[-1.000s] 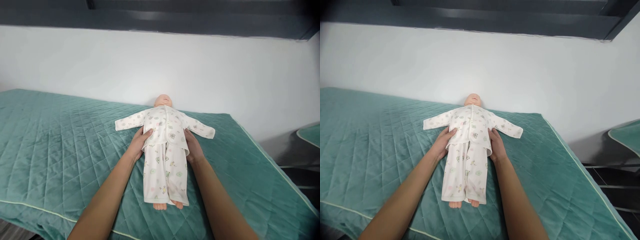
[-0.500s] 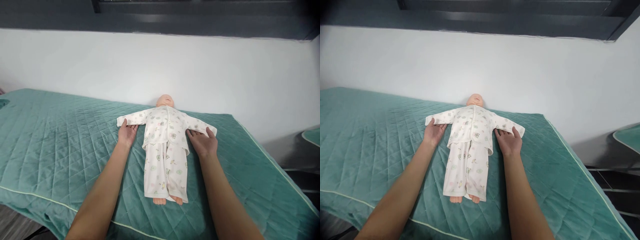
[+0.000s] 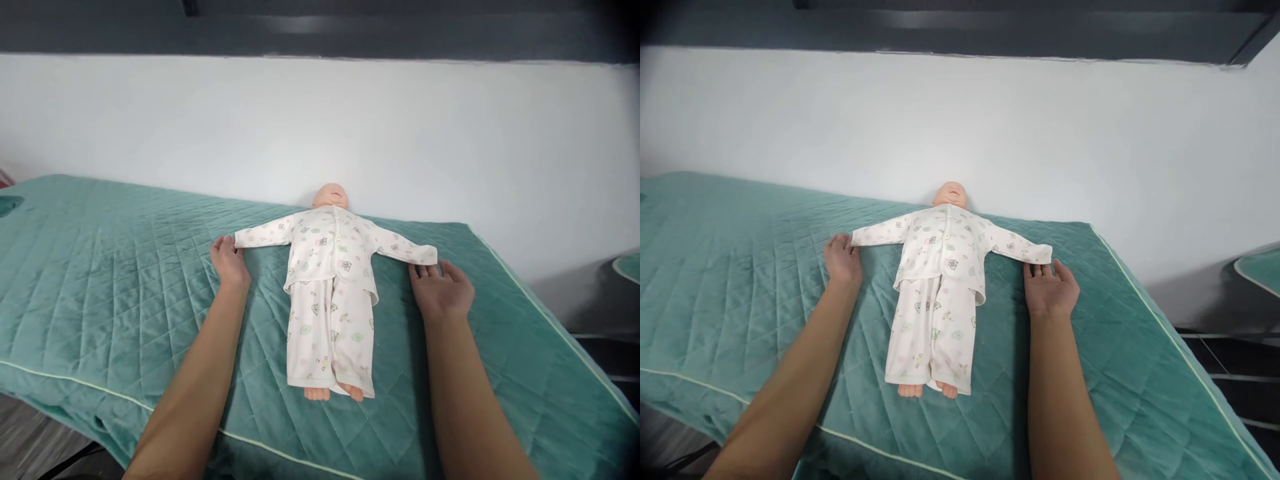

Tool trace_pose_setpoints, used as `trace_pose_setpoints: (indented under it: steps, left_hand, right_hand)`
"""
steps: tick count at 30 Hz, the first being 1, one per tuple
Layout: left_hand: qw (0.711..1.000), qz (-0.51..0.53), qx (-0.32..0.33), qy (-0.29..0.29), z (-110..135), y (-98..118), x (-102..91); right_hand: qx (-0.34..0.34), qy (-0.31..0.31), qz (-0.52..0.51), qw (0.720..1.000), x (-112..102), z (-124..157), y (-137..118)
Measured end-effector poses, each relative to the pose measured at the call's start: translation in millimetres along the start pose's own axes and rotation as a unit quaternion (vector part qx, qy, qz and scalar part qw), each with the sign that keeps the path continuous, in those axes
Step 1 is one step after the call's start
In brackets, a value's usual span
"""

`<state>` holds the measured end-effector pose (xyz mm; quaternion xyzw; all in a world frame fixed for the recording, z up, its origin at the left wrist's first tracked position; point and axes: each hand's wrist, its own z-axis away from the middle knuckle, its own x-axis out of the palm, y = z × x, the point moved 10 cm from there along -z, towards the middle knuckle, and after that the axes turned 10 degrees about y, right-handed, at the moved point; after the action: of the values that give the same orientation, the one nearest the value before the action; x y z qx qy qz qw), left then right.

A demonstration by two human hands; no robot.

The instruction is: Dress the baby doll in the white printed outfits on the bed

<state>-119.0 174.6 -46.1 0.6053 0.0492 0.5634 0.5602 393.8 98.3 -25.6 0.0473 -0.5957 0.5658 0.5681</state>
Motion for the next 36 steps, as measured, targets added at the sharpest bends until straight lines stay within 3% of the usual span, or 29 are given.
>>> trace_pose_setpoints:
  steps: [5, 8, 11, 13, 15, 17, 18, 20, 23, 25, 27, 30, 33, 36]
  left_hand:
    - [0.998, -0.039, 0.039, -0.012, 26, 16, -20.2]
    - [0.994, -0.079, 0.052, -0.047, 54, 30, -43.0]
    - [0.967, -0.196, 0.096, -0.134, 95, 52, -72.6]
    - [0.926, -0.298, 0.084, -0.217, 128, 55, -97.0]
    - [0.895, -0.358, 0.043, -0.262, 159, 57, -130.9]
    - [0.898, -0.37, 0.02, -0.239, 180, 67, -169.8]
    - [0.898, -0.37, 0.006, -0.238, 190, 71, -186.7]
    - [0.894, -0.371, -0.041, -0.247, 210, 73, -219.5]
    - [0.882, -0.396, -0.09, -0.24, 227, 72, -274.0]
    - [0.869, -0.429, -0.088, -0.23, 229, 73, -308.7]
    - [0.853, -0.462, -0.071, -0.233, 229, 73, -332.1]
    - [0.82, -0.496, -0.031, -0.285, 231, 72, -334.9]
    - [0.794, -0.513, -0.009, -0.324, 240, 72, -318.9]
    - [0.744, -0.555, 0.004, -0.372, 257, 66, -302.0]
  right_hand:
    - [-0.049, 0.044, 0.113, 0.991, -24, 22, -7]
    - [-0.075, 0.005, 0.19, 0.979, -25, 54, -4]
    - [-0.114, -0.029, 0.275, 0.954, -32, 96, 0]
    - [-0.188, -0.065, 0.402, 0.894, -35, 127, 0]
    - [-0.257, -0.114, 0.525, 0.803, -38, 157, 6]
    - [-0.318, -0.164, 0.615, 0.702, -41, 187, 17]
    - [-0.343, -0.178, 0.639, 0.665, -44, 202, 20]
    - [-0.386, -0.192, 0.661, 0.614, -52, 232, 25]
    - [-0.435, -0.212, 0.668, 0.565, -71, 280, 29]
    - [-0.46, -0.234, 0.669, 0.535, -89, 311, 33]
    - [-0.474, -0.246, 0.674, 0.51, -111, 337, 36]
    - [-0.485, -0.25, 0.679, 0.491, -141, 363, 36]
    - [-0.435, -0.304, 0.671, 0.518, -154, 377, 43]
    - [-0.296, -0.39, 0.674, 0.553, -157, 383, 64]
